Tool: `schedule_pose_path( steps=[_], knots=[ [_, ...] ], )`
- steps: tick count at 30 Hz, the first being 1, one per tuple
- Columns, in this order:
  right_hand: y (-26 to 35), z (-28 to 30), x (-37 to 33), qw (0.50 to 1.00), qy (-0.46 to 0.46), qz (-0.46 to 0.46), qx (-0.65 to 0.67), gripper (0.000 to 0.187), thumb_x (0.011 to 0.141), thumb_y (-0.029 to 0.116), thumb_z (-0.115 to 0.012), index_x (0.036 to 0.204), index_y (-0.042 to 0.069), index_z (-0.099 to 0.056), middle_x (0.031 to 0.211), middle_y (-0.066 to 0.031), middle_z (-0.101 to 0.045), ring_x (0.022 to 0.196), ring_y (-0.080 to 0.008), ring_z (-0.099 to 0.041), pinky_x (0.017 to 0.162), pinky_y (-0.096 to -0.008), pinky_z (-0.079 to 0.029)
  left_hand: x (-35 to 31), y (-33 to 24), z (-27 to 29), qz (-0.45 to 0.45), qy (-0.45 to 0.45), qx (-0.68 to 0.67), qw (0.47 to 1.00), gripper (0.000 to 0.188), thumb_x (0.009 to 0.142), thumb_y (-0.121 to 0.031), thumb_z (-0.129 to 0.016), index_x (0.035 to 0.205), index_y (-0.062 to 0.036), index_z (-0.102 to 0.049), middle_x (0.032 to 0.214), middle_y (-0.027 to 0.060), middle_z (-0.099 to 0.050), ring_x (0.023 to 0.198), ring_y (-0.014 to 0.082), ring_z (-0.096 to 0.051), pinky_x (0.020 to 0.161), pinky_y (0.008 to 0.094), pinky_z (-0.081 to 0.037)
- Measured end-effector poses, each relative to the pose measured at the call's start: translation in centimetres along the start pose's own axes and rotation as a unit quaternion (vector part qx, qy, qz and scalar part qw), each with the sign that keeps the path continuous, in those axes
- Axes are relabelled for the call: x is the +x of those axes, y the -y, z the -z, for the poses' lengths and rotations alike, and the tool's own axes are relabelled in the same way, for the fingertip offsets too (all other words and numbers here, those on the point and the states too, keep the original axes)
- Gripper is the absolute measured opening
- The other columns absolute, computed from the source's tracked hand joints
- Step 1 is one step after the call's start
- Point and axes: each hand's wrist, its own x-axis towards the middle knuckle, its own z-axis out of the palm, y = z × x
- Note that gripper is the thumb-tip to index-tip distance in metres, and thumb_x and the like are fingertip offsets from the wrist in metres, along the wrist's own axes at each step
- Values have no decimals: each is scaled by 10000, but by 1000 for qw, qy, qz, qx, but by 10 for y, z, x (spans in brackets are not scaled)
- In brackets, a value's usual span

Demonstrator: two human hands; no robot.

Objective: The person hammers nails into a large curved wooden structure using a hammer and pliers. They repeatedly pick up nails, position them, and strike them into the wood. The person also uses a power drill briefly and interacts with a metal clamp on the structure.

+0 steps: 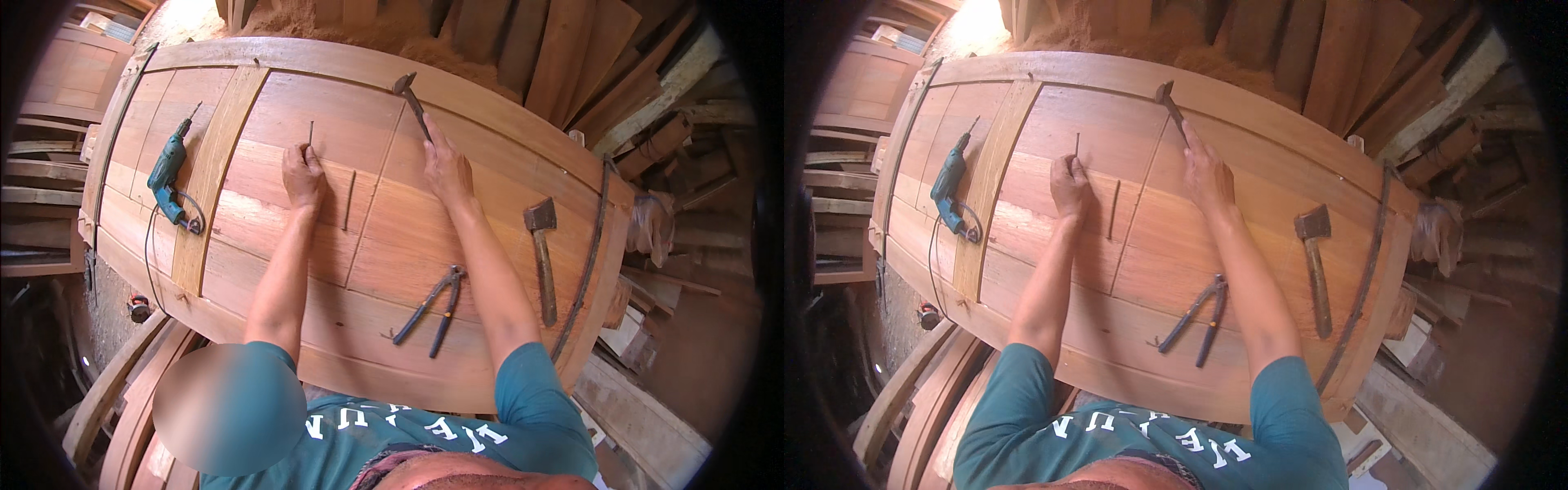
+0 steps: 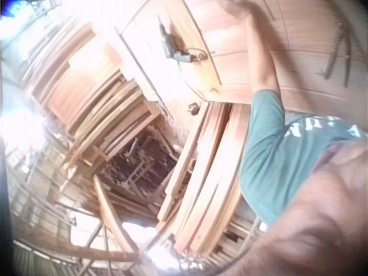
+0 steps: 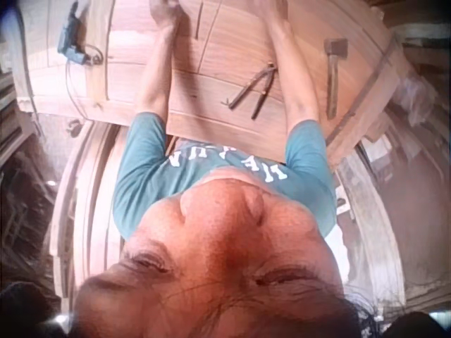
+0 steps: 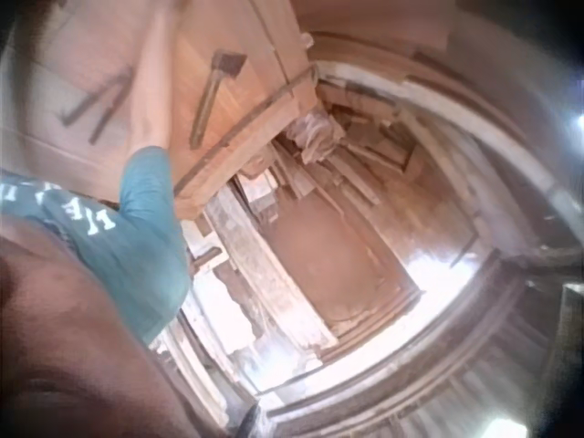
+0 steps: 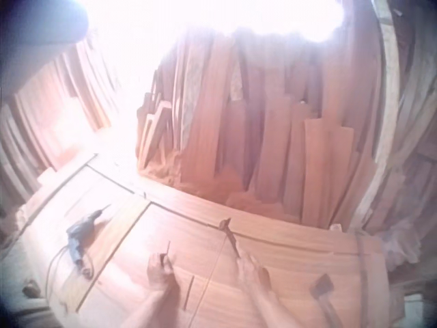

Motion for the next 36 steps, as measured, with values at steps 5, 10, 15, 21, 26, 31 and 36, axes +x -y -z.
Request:
schedule_pose_path(
  steps=[5,10,15,21,26,31,36],
  knots=[
    [18,-33,26,999,8,0,-35,561,1064,143,-567,1605,254,-465,1172,-242,-708,1032,-462,-694,853,-539,-565,0,16,1,-13,9,30,999,181,1034,-173,-599,1057,-6,-665,1001,217,-640,975,424,-616,874,510,-510],
    [12,-45,30,998,-14,15,-60,573,1064,151,-571,1612,274,-457,1066,-216,-698,959,-443,-693,817,-530,-567,1,13,1,-8,13,34,999,182,1038,-170,-596,1063,-1,-659,1018,208,-640,989,417,-614,874,502,-509],
    [13,-43,29,996,27,-23,-87,577,1067,163,-571,1616,298,-454,1015,-202,-687,918,-431,-690,801,-532,-560,0,7,3,28,31,25,999,171,1038,-158,-595,1056,-1,-661,1011,204,-641,985,414,-615,872,502,-510],
    [23,-37,34,998,16,-7,-56,600,1061,154,-572,1621,323,-442,1006,-199,-682,892,-437,-690,790,-546,-564,-2,11,1,21,22,31,999,170,1044,-159,-593,1071,-9,-668,1002,204,-642,974,409,-620,858,500,-515],
    [37,-24,41,998,-20,-6,-52,579,1052,144,-559,1609,269,-462,1032,-214,-693,929,-459,-696,817,-565,-568,1,2,1,-1,8,47,999,177,1048,-171,-593,1077,-12,-664,993,202,-637,962,408,-624,849,497,-518],
    [66,11,72,996,44,-32,-76,565,1040,169,-578,1588,275,-488,1138,-236,-722,1031,-450,-700,870,-564,-563,1,14,2,0,12,55,998,179,1050,-178,-592,1066,-12,-658,990,200,-636,963,408,-625,843,499,-518],
    [63,39,137,974,168,-60,-140,541,1021,177,-585,1554,260,-542,1270,-223,-718,1145,-435,-682,984,-533,-538,2,4,2,11,21,34,999,181,1049,-180,-592,1060,-12,-657,990,202,-636,955,410,-624,840,500,-518]
  ],
)
